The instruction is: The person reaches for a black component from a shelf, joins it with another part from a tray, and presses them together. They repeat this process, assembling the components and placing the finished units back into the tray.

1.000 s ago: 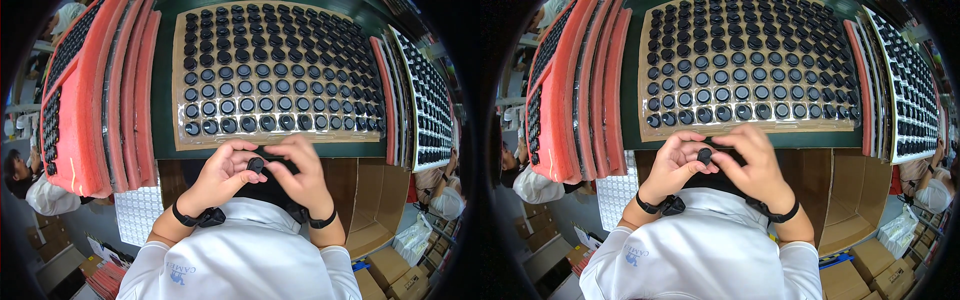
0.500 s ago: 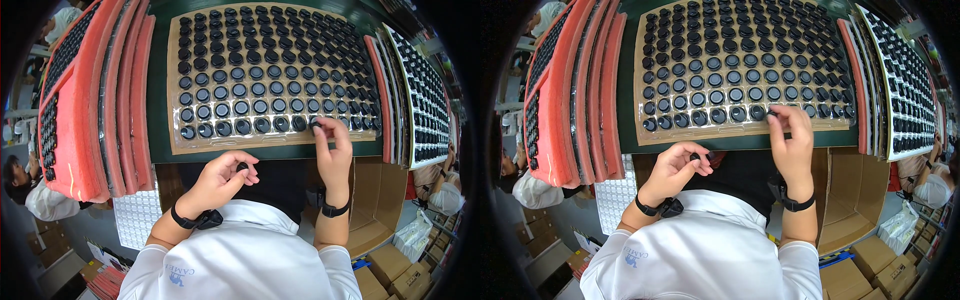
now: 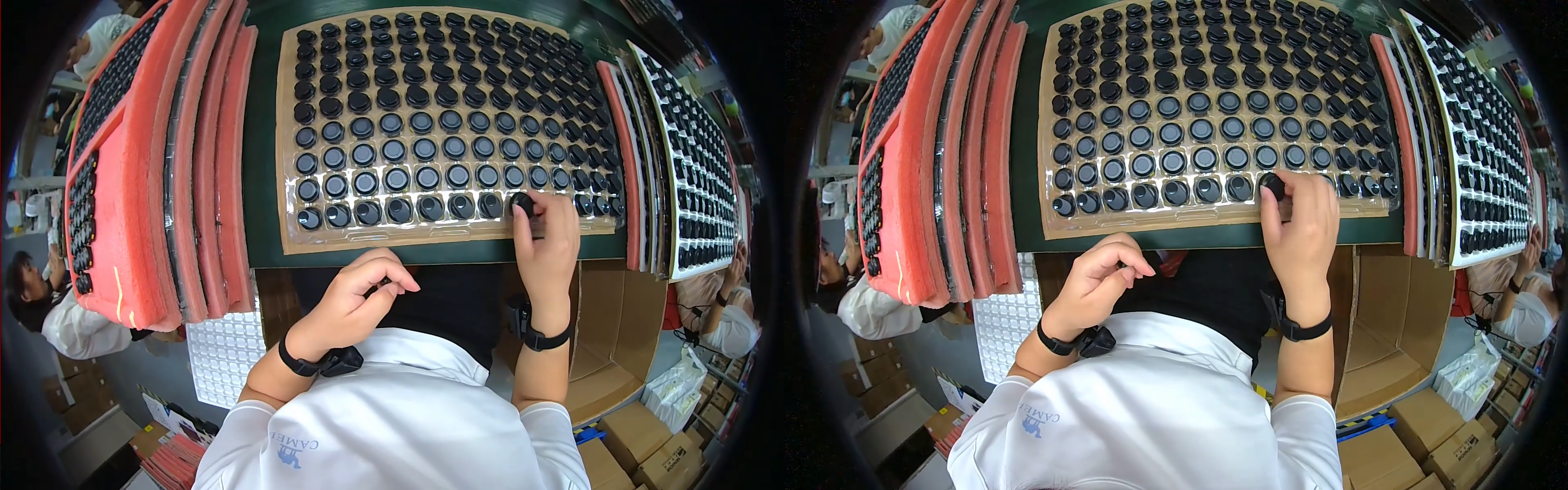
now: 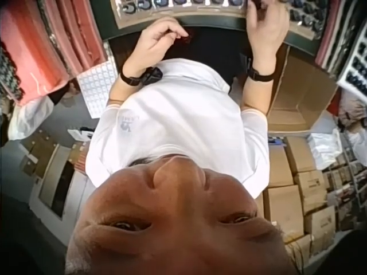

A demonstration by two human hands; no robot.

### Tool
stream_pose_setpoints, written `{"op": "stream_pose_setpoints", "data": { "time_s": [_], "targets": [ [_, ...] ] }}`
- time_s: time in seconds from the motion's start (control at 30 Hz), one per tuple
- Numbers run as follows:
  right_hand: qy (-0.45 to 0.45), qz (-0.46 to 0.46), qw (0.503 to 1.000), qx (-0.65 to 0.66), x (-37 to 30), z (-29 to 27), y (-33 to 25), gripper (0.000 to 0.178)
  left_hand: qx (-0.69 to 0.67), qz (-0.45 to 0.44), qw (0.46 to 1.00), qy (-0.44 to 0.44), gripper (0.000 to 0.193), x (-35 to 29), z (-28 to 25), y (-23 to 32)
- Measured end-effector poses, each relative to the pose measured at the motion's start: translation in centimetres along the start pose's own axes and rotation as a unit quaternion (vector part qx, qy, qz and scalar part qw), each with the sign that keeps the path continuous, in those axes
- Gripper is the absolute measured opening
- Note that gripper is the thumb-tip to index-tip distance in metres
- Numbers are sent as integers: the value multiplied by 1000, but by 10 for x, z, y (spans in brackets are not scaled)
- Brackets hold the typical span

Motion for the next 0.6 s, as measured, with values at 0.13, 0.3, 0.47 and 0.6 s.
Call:
{"op": "stream_pose_setpoints", "data": {
  "time_s": [0.13,0.3,0.47,0.6],
  "targets": [
    [-19,142,966,214,-18,-7,-9,18,54,75,995,42,23,1,-2,15],
    [-245,275,748,552,-52,27,-63,25,98,164,977,91,34,1,3,33],
    [-240,201,738,598,-59,35,-84,25,123,199,970,60,42,-8,-1,31],
    [-217,138,763,593,-55,29,-91,27,64,132,988,54,45,-10,-4,26]
  ]
}}
Point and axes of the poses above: each hand's wrist, its own x-axis towards the middle knuckle, its own z-axis out of the palm, y = z × x, the point moved 7 cm from there along x, towards the middle knuckle, and after that the axes turned 7 degrees about y, right-handed, at the moved point
